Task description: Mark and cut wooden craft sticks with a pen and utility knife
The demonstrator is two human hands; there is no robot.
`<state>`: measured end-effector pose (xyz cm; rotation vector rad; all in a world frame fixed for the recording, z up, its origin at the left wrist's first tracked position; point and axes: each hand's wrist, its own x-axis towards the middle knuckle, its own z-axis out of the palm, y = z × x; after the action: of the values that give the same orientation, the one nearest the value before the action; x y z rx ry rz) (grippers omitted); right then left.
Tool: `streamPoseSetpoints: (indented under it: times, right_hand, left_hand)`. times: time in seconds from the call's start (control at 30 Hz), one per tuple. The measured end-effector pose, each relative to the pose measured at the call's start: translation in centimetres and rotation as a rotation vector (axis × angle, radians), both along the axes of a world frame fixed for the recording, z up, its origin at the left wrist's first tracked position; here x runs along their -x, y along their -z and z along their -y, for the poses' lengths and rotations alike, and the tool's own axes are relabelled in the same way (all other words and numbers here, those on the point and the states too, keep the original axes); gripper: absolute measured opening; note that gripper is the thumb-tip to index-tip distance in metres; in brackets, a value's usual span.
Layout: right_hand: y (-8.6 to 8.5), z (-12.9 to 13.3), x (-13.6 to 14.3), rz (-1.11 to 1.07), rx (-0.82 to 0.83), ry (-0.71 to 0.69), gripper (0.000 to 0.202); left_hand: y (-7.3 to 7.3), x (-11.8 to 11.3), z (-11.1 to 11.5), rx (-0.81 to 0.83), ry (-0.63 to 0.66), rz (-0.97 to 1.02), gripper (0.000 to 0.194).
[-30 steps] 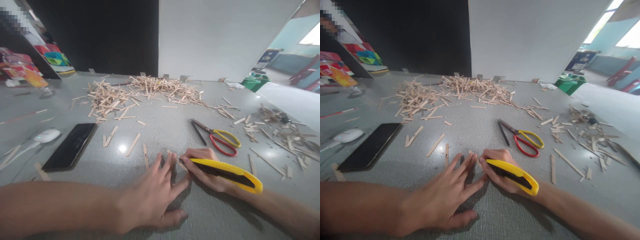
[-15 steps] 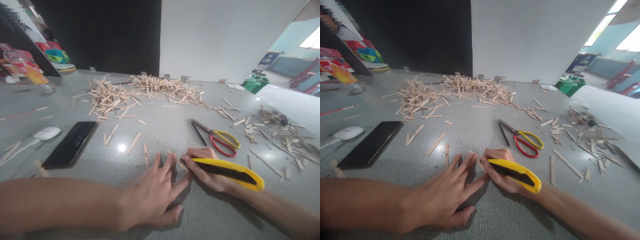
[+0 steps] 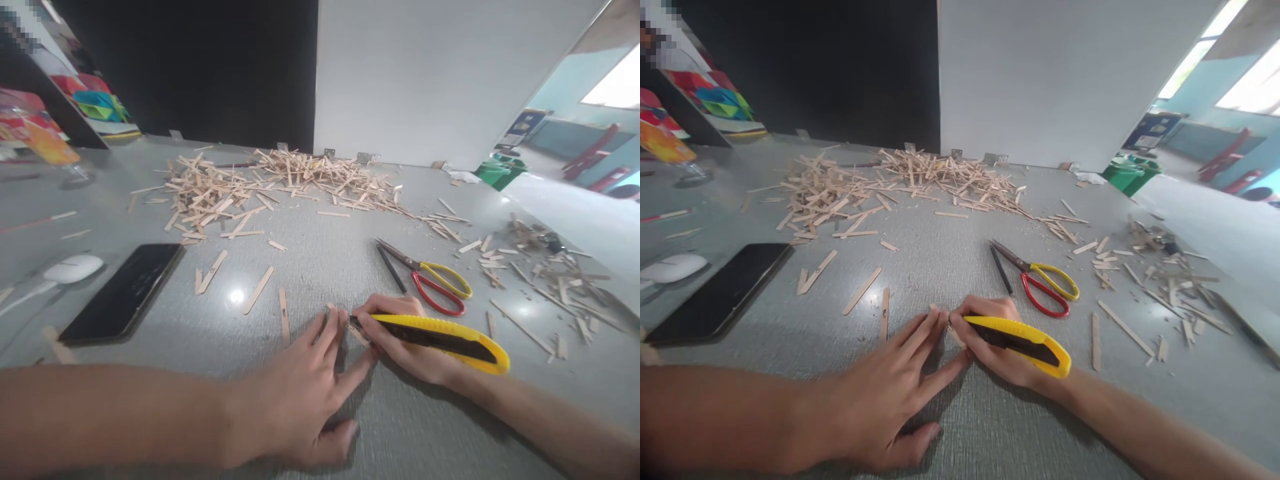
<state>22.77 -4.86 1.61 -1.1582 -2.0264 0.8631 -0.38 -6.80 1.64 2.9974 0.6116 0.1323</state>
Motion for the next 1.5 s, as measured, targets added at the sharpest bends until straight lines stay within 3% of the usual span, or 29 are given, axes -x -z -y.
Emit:
streamPoseSetpoints:
  times: [0.73,1.27,1.5]
  right_hand:
    - [0.3,-0.2,0.1,-0.030,-0.014,0.002,0.029]
    - [1.1,-0.5,-0.3,0.021,-0.080,-0.110,0.028]
    - [0.8,-0.5,-0.5,0.058,-0.103,-0.177,0.025]
  left_hand:
    - [-0.1,-0.2,-0.1,-0.069,0.016,-0.047,0.082]
    - [-0.1,-0.2,0.3,-0.065,-0.035,-0.069,0.075]
    - [-0.4,-0.3,0.2,-0.087,-0.030,-0.101,0.073]
